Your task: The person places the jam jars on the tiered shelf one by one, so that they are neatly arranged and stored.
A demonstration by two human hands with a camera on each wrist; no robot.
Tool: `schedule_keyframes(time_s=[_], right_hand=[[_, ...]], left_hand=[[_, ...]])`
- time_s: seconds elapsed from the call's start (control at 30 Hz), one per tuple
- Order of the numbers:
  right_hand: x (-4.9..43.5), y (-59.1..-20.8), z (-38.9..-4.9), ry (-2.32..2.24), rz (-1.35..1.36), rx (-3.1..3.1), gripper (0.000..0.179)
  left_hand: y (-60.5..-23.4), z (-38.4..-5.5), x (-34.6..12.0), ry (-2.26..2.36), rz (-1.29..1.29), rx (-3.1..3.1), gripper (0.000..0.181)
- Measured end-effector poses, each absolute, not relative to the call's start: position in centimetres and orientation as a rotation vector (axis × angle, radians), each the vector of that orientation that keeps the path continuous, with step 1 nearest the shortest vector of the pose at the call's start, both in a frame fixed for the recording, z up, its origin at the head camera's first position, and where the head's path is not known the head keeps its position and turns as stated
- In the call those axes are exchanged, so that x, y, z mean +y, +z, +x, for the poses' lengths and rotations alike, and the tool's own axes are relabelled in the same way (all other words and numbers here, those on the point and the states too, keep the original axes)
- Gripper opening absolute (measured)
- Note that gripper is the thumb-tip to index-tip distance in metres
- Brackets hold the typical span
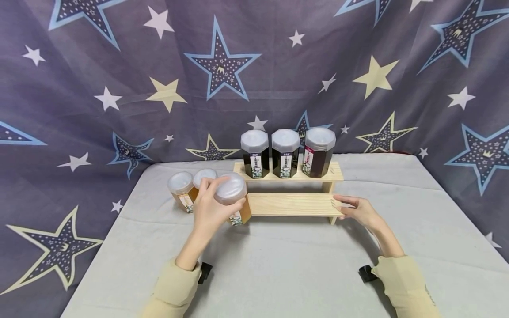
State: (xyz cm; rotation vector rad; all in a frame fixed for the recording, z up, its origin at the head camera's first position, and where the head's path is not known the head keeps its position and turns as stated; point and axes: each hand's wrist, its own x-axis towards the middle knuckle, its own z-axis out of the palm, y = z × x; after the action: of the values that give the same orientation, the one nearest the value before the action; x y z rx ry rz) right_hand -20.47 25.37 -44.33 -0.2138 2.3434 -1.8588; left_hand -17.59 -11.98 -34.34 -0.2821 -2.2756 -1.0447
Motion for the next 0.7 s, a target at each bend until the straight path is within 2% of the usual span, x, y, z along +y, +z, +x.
schedule_keyframes(time_s=[0.7], right_hand=[[25.6,-44.7,-20.7,-1.869,-0.233,2.340,0.044]], left_hand=[[-34.4,-18.1,-7.0,-1.143,-0.367,-2.328,0.057]])
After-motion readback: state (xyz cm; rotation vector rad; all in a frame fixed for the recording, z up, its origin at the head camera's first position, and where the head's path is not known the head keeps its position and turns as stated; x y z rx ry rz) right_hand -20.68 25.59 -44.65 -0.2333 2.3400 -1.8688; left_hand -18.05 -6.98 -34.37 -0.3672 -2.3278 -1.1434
